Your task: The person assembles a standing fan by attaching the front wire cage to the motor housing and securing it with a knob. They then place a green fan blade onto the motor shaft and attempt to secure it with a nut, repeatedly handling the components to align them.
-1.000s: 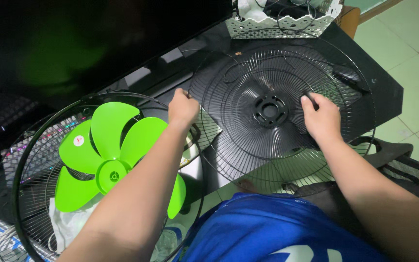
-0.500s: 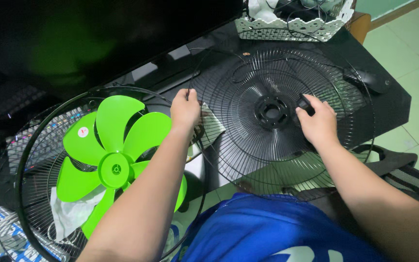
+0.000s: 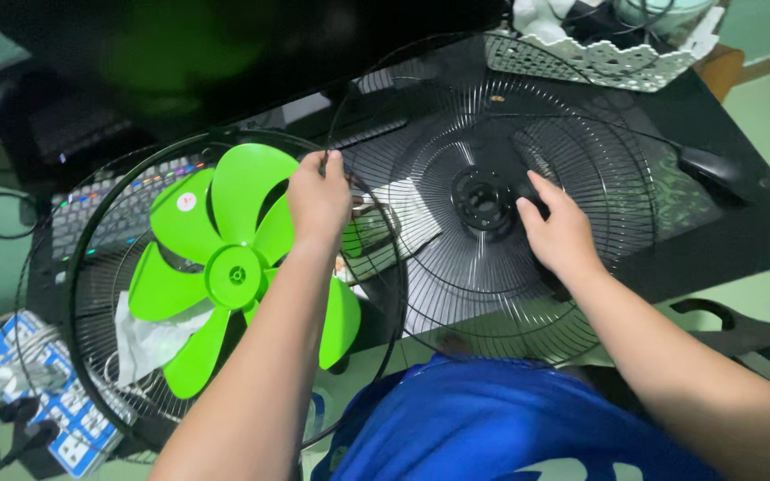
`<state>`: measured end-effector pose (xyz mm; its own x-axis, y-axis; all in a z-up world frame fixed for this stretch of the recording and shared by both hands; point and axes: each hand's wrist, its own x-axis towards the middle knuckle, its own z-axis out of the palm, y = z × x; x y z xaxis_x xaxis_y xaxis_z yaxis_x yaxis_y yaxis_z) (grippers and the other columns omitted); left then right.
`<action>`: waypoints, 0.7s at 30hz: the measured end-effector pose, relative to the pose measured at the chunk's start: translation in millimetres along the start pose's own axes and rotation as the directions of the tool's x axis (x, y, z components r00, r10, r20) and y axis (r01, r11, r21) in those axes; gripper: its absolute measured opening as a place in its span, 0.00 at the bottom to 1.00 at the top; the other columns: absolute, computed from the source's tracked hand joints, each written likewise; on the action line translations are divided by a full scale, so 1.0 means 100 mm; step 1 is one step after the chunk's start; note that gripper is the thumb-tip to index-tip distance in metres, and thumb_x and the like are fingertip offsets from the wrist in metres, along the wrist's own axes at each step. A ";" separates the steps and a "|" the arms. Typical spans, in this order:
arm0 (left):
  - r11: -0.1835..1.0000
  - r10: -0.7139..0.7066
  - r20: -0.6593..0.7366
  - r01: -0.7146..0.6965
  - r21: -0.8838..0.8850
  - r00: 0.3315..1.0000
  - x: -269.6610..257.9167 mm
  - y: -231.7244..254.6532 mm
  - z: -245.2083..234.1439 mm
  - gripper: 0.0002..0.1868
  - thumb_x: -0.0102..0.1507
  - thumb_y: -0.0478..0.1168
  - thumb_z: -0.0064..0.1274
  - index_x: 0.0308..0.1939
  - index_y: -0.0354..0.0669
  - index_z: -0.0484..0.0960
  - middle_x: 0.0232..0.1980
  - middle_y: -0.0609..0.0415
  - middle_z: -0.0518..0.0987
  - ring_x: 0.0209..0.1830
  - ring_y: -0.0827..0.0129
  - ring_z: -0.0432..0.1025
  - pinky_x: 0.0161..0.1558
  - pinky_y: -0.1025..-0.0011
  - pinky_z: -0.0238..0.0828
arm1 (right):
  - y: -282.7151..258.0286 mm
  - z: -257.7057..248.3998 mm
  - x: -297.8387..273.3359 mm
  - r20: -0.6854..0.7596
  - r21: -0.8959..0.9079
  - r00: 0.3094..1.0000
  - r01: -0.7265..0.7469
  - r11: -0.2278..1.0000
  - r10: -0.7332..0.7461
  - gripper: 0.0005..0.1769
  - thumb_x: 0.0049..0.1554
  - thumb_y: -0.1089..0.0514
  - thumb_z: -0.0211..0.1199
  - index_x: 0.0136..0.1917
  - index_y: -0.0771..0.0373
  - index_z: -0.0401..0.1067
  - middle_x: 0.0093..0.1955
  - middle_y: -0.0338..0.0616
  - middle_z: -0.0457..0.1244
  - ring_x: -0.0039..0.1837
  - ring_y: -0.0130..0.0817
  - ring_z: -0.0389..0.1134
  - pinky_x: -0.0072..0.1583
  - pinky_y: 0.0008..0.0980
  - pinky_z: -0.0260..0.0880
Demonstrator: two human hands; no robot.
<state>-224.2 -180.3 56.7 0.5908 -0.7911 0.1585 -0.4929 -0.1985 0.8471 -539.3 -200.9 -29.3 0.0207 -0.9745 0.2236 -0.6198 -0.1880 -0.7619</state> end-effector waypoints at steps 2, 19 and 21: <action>0.996 -0.038 -0.007 0.037 -0.075 0.999 -0.03 -0.02 -0.14 0.17 0.69 0.47 0.50 0.50 0.39 0.83 0.33 0.49 0.85 0.27 0.66 0.79 0.32 0.66 0.74 | -0.17 0.06 0.01 0.053 0.063 0.994 -0.097 0.993 0.094 0.28 0.61 0.52 0.61 0.73 0.58 0.67 0.60 0.50 0.68 0.53 0.39 0.70 0.57 0.35 0.68; 0.825 -0.287 0.075 0.286 -0.488 0.955 -0.13 -0.38 -0.75 0.18 0.69 0.48 0.47 0.57 0.39 0.76 0.37 0.52 0.82 0.22 0.67 0.77 0.24 0.69 0.74 | -0.37 0.01 0.20 -0.107 0.137 0.990 0.105 0.985 -0.090 0.15 0.63 0.51 0.65 0.53 0.65 0.73 0.43 0.41 0.67 0.44 0.33 0.68 0.49 0.35 0.66; 0.815 -0.305 0.081 0.303 -0.494 0.949 -0.14 -0.41 -0.77 0.18 0.70 0.48 0.47 0.57 0.39 0.75 0.38 0.51 0.82 0.23 0.65 0.78 0.24 0.67 0.75 | -0.26 -0.15 0.28 -0.225 -0.103 0.932 0.267 0.958 -0.284 0.17 0.65 0.53 0.70 0.46 0.68 0.70 0.43 0.49 0.65 0.48 0.44 0.67 0.53 0.43 0.66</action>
